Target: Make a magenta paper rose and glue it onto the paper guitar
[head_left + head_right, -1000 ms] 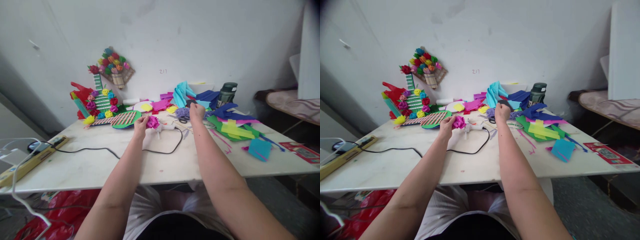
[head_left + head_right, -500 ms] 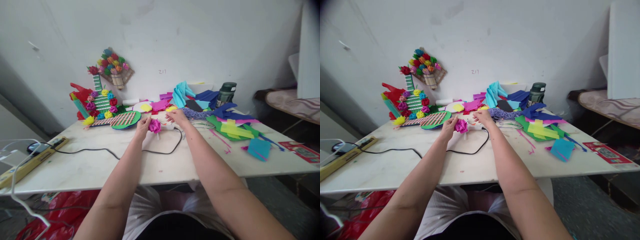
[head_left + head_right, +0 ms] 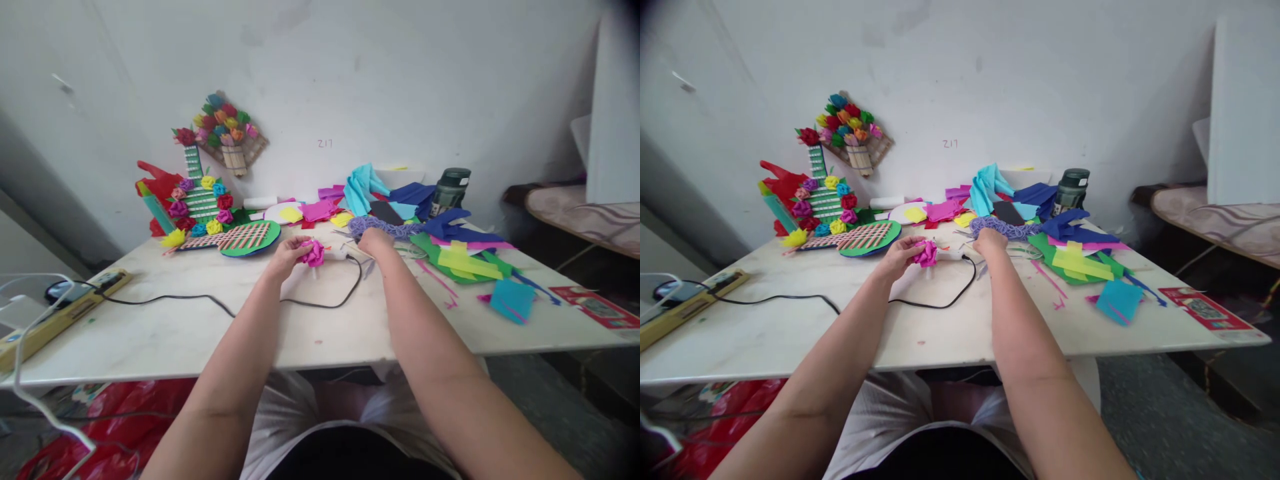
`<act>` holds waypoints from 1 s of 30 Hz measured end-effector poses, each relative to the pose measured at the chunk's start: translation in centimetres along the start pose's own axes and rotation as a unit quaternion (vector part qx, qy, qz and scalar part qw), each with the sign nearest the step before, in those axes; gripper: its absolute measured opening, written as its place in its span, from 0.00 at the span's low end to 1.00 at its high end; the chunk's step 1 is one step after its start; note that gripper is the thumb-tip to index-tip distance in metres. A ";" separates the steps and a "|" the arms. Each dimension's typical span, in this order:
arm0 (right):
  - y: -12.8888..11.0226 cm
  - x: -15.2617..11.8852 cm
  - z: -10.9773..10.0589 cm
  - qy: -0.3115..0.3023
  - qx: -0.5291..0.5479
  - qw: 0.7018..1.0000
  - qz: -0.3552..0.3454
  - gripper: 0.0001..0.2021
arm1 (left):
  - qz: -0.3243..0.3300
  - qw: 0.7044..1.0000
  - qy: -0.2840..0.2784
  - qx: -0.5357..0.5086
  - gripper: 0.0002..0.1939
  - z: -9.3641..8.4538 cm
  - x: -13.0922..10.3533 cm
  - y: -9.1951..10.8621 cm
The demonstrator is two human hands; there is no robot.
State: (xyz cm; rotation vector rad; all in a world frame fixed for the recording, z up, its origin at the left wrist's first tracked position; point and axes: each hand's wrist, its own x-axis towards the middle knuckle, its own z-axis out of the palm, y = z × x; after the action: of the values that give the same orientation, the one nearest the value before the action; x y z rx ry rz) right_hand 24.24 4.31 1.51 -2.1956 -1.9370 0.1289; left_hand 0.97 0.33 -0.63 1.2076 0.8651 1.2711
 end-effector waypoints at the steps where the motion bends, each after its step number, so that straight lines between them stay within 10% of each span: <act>1: 0.0 0.0 0.2 -0.010 -0.008 1.000 0.007 0.17 | 0.001 1.000 0.007 0.003 0.25 0.0 0.0 -0.1; 11: -0.4 -0.3 0.5 0.007 0.006 1.000 -0.003 0.17 | 0.072 0.992 0.055 0.083 0.23 -0.4 0.4 -0.5; 21: 0.1 -0.1 -0.2 0.039 0.299 0.916 -0.266 0.22 | 0.149 0.978 0.058 0.136 0.23 -0.9 0.6 -0.6; 30: 0.1 -0.2 -0.6 0.017 0.314 0.904 -0.289 0.19 | 0.151 0.981 0.054 0.110 0.24 -1.1 0.5 -0.4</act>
State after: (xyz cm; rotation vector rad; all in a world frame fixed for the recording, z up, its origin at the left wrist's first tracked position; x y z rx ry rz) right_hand 24.43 4.07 2.11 -1.1680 -2.0544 0.5256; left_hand 0.03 1.05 -1.20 1.4995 0.9442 1.5260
